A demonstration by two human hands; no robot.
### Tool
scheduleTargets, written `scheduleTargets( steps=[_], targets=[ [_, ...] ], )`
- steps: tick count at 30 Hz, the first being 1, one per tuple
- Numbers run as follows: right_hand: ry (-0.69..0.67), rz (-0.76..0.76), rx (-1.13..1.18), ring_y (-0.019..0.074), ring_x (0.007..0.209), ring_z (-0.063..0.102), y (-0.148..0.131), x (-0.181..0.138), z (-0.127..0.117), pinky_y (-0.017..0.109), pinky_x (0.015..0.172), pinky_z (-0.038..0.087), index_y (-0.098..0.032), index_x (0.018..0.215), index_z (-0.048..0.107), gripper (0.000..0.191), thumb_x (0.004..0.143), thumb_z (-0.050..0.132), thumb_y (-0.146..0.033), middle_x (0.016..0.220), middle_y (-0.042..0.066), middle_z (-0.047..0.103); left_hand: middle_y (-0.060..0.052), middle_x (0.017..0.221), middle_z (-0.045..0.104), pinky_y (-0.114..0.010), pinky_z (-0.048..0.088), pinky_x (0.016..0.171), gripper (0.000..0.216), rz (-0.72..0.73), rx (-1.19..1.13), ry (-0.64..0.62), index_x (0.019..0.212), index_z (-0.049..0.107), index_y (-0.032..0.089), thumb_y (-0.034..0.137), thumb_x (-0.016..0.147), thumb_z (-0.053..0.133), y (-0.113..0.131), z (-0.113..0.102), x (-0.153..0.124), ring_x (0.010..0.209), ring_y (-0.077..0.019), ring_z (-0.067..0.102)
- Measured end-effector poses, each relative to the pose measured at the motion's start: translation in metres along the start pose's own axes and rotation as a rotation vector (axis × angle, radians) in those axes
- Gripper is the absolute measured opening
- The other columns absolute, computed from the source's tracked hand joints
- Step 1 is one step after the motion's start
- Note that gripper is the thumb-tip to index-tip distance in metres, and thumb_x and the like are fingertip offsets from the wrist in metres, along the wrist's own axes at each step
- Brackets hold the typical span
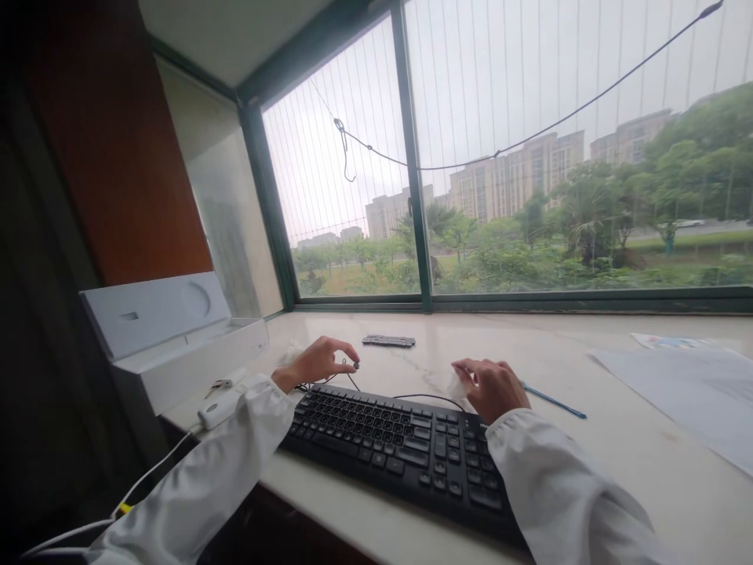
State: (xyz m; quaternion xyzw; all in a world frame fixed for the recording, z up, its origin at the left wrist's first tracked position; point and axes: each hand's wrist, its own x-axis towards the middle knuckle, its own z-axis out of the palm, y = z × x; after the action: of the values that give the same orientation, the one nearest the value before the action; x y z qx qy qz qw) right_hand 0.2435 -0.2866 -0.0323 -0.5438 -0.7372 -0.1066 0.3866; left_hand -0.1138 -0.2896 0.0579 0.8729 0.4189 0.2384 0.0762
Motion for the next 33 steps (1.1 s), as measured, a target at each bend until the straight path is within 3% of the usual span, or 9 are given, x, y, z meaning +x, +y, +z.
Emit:
scheduleTargets(
  steps=[4,9,24,33],
  targets=[
    [-0.011,0.011,-0.004,0.0187,0.068,0.065,0.000,0.000,0.001,0.036,0.079,0.044,-0.030,0.094,0.075,0.028,0.088,0.049,-0.036,0.072,0.000,0.073,-0.004,0.087,0.075,-0.024,0.047,0.072,0.022,-0.049,0.030,-0.192,0.086,0.077,0.018,0.035,0.073,0.077,-0.032,-0.025,-0.020,0.079,-0.0164,0.067],
    [-0.020,0.001,0.000,0.0186,0.068,0.066,0.002,0.000,0.002,0.036,0.079,0.045,-0.031,0.093,0.075,0.027,0.088,0.049,-0.036,0.073,-0.001,0.073,-0.002,0.086,0.076,-0.023,0.046,0.074,0.022,-0.140,0.205,-0.363,0.086,0.079,0.024,0.034,0.067,0.082,-0.055,-0.031,-0.039,0.080,-0.0171,0.067],
    [-0.031,-0.023,0.025,0.0170,0.065,0.066,0.005,0.000,0.004,0.034,0.076,0.048,-0.030,0.091,0.075,0.027,0.088,0.049,-0.037,0.071,-0.002,0.073,0.000,0.077,0.076,-0.021,0.046,0.072,0.016,-0.142,0.276,-0.326,0.080,0.080,0.027,0.024,0.065,0.082,-0.064,-0.021,-0.043,0.076,-0.0149,0.068],
    [-0.039,-0.043,0.032,0.0162,0.062,0.066,0.009,0.000,0.007,0.033,0.073,0.048,-0.030,0.091,0.076,0.027,0.087,0.050,-0.037,0.070,-0.002,0.073,0.000,0.080,0.076,-0.019,0.047,0.076,0.012,-0.174,0.273,-0.367,0.080,0.079,0.026,0.020,0.071,0.076,-0.057,-0.022,-0.046,0.076,-0.0136,0.069]
  ],
)
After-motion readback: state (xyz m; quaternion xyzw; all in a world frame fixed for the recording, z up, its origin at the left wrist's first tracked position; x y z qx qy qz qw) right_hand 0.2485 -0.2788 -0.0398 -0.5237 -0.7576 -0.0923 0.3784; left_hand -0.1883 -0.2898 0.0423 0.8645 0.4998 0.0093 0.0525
